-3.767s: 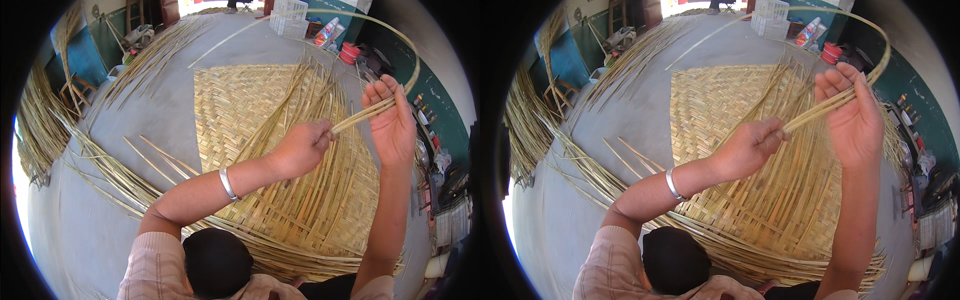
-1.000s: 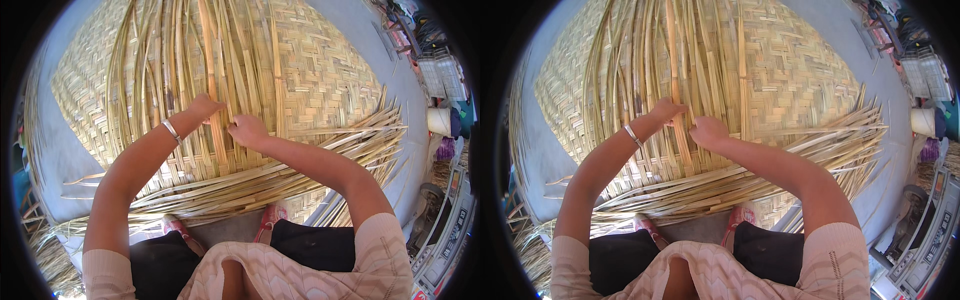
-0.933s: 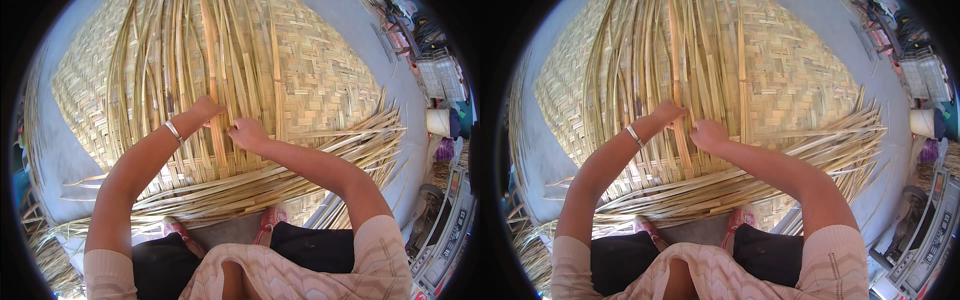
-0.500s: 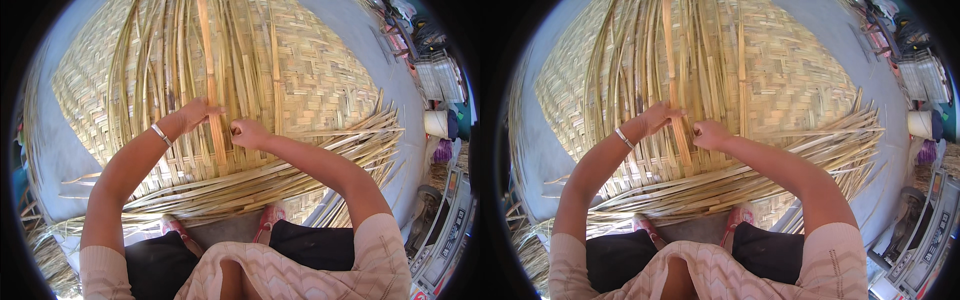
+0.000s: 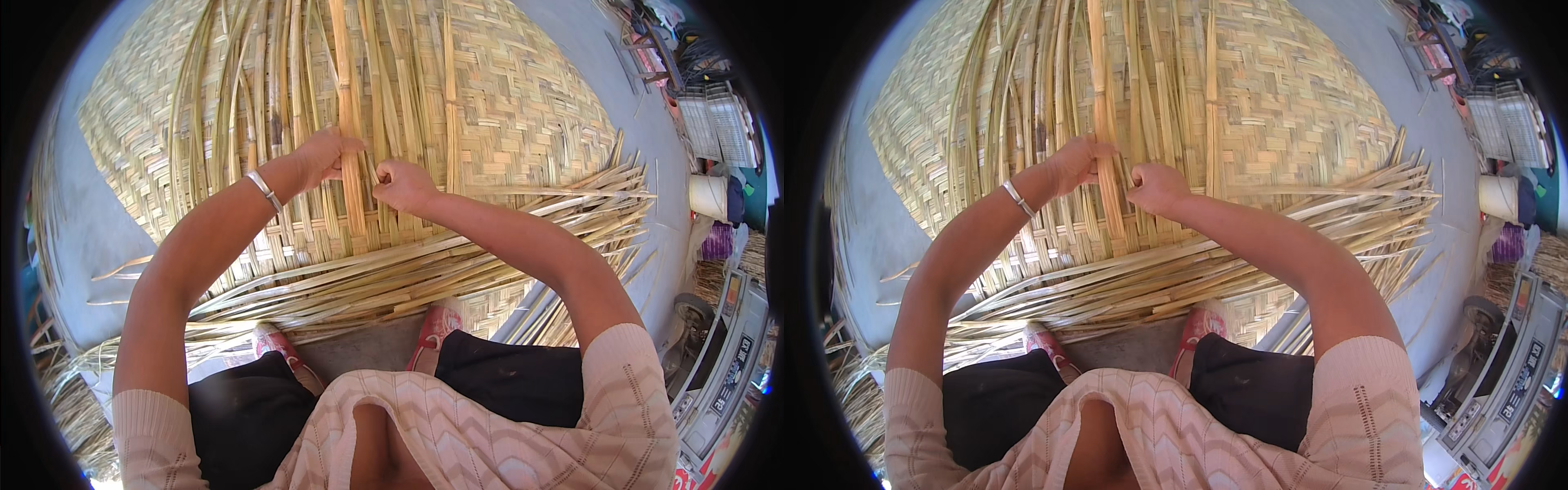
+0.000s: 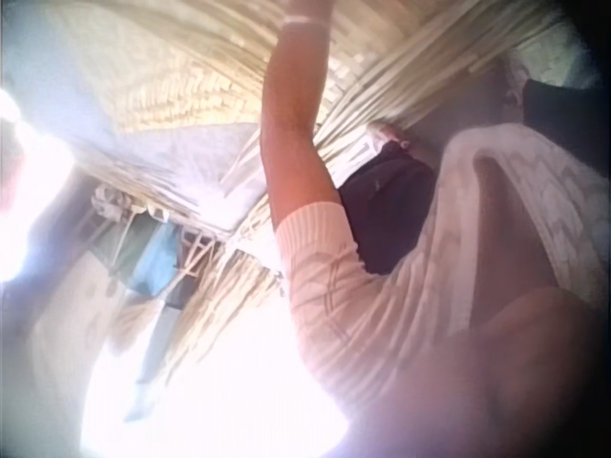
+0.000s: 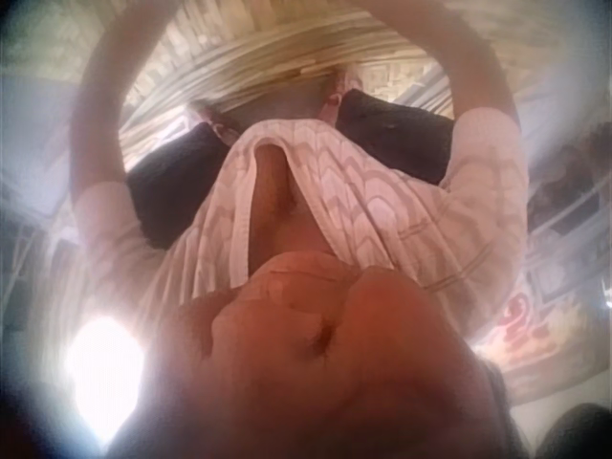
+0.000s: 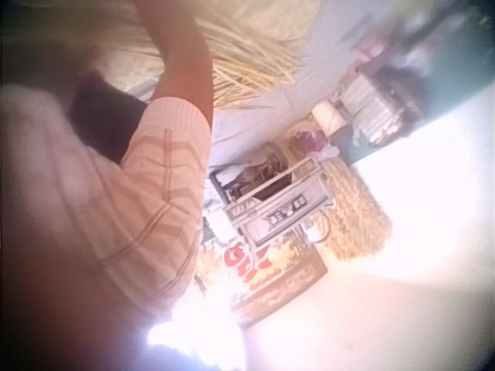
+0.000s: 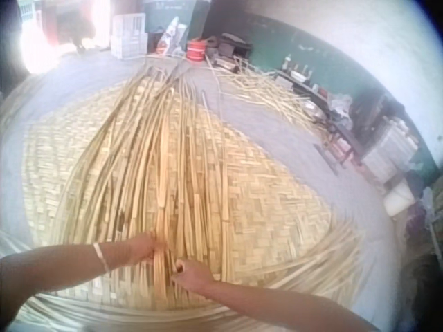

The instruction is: The person sits on the floor and weaves a large mat using dried palm leaves. They interlace the leaves by hand, occasionally using a wooden board to press and align the weave.

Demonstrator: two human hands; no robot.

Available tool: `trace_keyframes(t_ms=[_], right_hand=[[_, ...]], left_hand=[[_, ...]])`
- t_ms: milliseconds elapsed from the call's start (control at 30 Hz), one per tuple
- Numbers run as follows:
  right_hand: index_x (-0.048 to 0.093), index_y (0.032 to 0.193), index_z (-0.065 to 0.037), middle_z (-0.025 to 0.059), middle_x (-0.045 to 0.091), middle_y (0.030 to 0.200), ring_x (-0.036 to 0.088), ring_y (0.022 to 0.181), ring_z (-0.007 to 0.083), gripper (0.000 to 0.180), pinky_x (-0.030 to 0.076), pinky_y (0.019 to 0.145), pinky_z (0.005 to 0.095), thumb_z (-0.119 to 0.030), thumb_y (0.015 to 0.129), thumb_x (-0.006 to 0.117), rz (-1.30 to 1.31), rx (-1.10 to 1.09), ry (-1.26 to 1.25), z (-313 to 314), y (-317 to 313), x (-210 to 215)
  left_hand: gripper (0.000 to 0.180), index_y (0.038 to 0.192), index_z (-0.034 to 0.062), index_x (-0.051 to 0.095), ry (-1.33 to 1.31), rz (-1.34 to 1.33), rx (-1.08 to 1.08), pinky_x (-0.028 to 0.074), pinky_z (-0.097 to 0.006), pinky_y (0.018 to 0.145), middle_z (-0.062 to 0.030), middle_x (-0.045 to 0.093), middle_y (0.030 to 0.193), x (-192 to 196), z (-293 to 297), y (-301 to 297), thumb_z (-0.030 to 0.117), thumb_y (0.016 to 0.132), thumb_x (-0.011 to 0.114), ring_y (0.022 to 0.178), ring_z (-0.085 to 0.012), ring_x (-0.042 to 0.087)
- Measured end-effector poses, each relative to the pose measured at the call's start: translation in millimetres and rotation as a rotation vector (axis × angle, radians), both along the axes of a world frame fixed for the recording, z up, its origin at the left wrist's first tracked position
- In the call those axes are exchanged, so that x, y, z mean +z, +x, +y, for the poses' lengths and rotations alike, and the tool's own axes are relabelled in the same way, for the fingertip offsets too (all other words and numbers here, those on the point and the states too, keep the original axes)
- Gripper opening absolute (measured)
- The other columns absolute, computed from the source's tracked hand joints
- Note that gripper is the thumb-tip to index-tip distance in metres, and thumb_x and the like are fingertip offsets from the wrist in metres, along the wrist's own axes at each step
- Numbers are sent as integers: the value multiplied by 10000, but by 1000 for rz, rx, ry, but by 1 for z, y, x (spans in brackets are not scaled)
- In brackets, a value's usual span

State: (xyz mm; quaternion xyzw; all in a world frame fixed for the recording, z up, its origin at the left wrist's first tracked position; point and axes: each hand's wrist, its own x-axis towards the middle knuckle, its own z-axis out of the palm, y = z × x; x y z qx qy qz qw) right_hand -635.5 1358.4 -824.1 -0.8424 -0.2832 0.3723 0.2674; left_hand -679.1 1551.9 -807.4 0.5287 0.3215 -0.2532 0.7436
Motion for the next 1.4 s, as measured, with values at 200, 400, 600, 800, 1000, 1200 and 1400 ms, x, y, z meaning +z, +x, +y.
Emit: trace_keyframes(t_ms=[200, 400, 600, 800, 1000, 1200, 1400], right_hand=[[586, 800, -30, 106, 633, 766, 626, 699, 230, 196, 490, 644, 351, -199, 744, 667, -96, -78, 71, -3, -6, -8], [621, 799, -68, 132, 651, 763, 633, 726, 297, 222, 494, 663, 382, -270, 720, 665, 17, -227, 79, -4, -11, -14], [630, 818, -72, 122, 660, 772, 638, 728, 287, 225, 498, 673, 378, -279, 737, 663, 14, -206, 119, -6, -9, -19], [634, 912, -63, 112, 676, 828, 649, 775, 273, 250, 496, 688, 372, -260, 758, 655, 26, -50, 126, -10, -4, -19], [610, 929, -53, 108, 670, 835, 643, 767, 256, 199, 490, 690, 360, -200, 798, 642, 152, 30, 162, -13, 4, -20], [555, 882, -30, 42, 591, 763, 542, 692, 133, 165, 462, 647, 292, -171, 875, 639, 210, 118, 205, -10, 13, -23], [589, 934, -39, 95, 661, 884, 628, 790, 225, 187, 493, 717, 356, -203, 856, 635, 111, 151, 39, -5, 12, -14]], left_hand=[[223, 1039, 73, 584, 50, 96, -105, 522, -326, 693, -31, 656, 909, -13, -7, -17, 157, 859, 683, 715, -153, 626], [238, 1018, 97, 583, 42, 128, -77, 468, -336, 780, -27, 640, 958, -20, -11, -21, 187, 844, 718, 864, -131, 601], [325, 1122, 110, 586, -69, 69, -138, 431, -350, 856, -21, 632, 1035, -27, -7, -25, 215, 846, 723, 940, -164, 581], [353, 1184, 117, 602, -77, -29, -107, 410, -325, 907, -31, 629, 1089, -22, -7, -32, 221, 862, 702, 995, -166, 561], [332, 1209, 113, 588, 3, -143, 137, 430, -334, 892, -14, 626, 1083, -3, 25, -22, 222, 901, 647, 990, -142, 560], [169, 1030, 67, 559, -34, -270, 449, 498, -310, 854, -59, 606, 979, 28, 63, -24, 211, 946, 583, 912, -158, 576], [198, 1016, -5, 565, 137, -219, 415, 557, -264, 718, -90, 614, 930, 31, 71, -95, 185, 977, 527, 832, -156, 602]])
